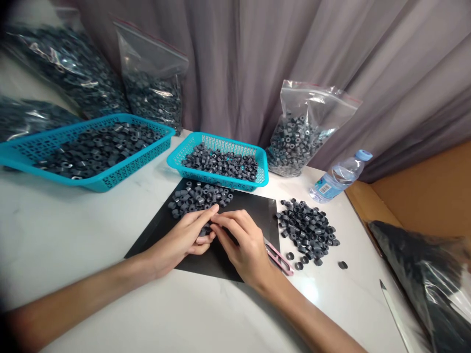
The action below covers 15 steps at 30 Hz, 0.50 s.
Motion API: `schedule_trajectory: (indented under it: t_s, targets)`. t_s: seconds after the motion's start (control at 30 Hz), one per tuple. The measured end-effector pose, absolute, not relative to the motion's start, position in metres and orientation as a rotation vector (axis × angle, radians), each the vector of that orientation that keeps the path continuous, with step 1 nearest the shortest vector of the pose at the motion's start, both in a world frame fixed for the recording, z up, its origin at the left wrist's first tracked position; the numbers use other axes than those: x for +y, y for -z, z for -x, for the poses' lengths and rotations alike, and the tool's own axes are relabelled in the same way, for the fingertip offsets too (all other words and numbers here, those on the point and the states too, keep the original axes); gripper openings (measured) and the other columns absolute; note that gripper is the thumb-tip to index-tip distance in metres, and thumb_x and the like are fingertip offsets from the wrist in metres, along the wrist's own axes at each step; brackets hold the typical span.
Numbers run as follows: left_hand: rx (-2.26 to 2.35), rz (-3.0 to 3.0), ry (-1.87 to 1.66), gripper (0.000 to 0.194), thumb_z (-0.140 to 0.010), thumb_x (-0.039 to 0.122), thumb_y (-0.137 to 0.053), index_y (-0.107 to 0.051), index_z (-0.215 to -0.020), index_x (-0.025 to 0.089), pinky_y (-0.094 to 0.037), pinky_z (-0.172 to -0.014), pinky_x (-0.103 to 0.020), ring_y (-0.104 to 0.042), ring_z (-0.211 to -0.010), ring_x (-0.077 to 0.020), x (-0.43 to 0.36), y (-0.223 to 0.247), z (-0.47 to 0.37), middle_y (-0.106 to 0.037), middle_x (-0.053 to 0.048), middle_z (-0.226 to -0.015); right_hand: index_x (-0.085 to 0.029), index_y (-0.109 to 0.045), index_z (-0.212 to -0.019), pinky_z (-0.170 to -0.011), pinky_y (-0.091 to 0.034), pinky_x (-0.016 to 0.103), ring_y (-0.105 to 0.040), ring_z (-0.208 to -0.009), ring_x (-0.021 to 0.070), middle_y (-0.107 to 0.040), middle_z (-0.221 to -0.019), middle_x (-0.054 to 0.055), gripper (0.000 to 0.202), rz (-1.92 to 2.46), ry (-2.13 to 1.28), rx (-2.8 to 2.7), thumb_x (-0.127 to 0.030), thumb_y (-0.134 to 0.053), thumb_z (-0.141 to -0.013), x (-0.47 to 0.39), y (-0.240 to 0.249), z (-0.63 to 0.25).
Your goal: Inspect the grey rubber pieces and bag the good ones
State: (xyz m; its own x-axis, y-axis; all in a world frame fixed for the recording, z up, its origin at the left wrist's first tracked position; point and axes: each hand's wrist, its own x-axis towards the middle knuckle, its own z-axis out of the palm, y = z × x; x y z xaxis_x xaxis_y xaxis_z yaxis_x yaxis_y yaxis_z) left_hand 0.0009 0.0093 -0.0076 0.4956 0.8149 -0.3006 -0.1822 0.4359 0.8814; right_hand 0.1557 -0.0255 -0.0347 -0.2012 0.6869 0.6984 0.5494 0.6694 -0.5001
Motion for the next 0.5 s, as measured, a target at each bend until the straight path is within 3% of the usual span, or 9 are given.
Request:
schedule_trajectory:
  t_s: [0.17,0.5]
  targets:
    - [0.783,-0.929,-0.729,0.036,-0.09,0.046,-0.062,-0.051,-0.077,0.014,-0.016,-0.041,-0.016,-0.029,-0.053,-0.0031,0.0099,0.0078,-0.0003,-0.04,0.005,-0.071,-0.021,-0.065,-0.11,-0.081,-0.053,0.036,-0.062,-0.092,0.0197,-0.068,-0.102,0.007,0.022,0.987,-0.159,-1.876,-0.008,-0.059,-0.094,-0.0247,0.0321,-0.1557]
    - [0.719,-0.969,-0.724,0.028,-0.095,0.04,-0.056,-0.056,-0.086,0.014,-0.017,-0.043,-0.016,-0.029,-0.056,-0.0038,0.0141,0.0096,-0.0006,-0.04,0.003,-0.077,-0.022,-0.069,-0.102,-0.08,-0.05,0.036,-0.06,-0.089,0.0197,-0.063,-0.097,0.006,0.014,1.129,-0.165,-1.749,-0.016,-0.059,-0.096,-0.0255,0.0275,-0.1566]
